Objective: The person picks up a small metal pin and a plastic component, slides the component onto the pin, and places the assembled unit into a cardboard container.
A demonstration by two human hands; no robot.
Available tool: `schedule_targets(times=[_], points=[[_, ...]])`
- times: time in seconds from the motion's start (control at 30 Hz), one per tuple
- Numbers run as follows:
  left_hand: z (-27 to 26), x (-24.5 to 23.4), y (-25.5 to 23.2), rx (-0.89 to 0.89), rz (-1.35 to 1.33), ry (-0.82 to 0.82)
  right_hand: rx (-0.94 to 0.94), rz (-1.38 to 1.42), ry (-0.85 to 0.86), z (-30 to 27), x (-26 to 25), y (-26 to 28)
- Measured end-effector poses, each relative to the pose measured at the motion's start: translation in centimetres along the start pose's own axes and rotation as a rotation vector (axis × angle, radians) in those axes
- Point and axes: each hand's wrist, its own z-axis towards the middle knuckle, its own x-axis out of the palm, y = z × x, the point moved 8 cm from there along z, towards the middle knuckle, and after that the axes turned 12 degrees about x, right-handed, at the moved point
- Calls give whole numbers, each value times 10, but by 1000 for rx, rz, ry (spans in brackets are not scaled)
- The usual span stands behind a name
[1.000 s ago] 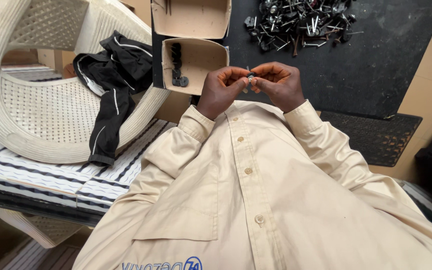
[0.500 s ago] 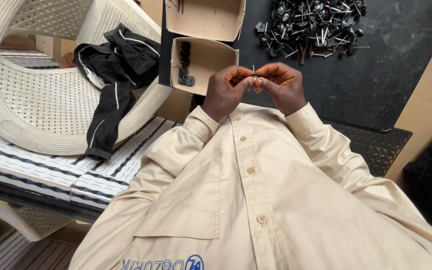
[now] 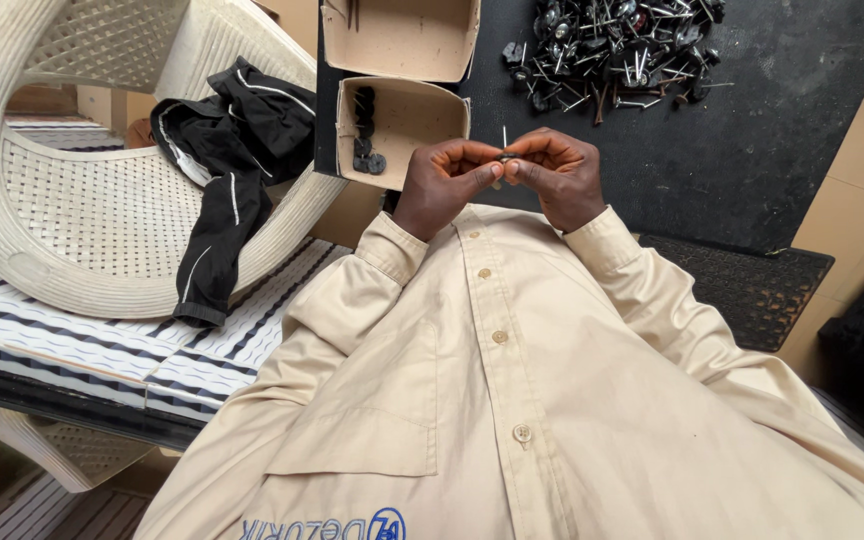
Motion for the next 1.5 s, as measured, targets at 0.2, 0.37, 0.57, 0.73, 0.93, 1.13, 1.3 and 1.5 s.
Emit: schedule_targets(times=[0.2, 0.37, 0.57, 0.73, 0.93, 1.13, 1.3, 1.5], points=[[3, 2, -18, 44, 226, 37, 36, -210, -7, -4, 6, 11], [2, 8, -33, 92, 546, 98, -102, -652, -92, -13, 12, 31], [0, 5, -20, 11, 359, 157, -112, -524, -57, -20, 8, 23], [-2, 11, -24, -7, 302, 177, -128, -524, -79, -25, 6, 19], [0, 11, -42, 108, 483, 171, -130, -471, -78, -25, 6, 17], [0, -1, -42, 141, 412, 128, 0, -207, -52, -13, 12, 0], [-5, -9, -60, 250, 535, 106, 62, -95, -67, -6, 15, -6], [-13, -22, -78, 365, 674, 76, 240, -3, -71, 11, 21, -26]])
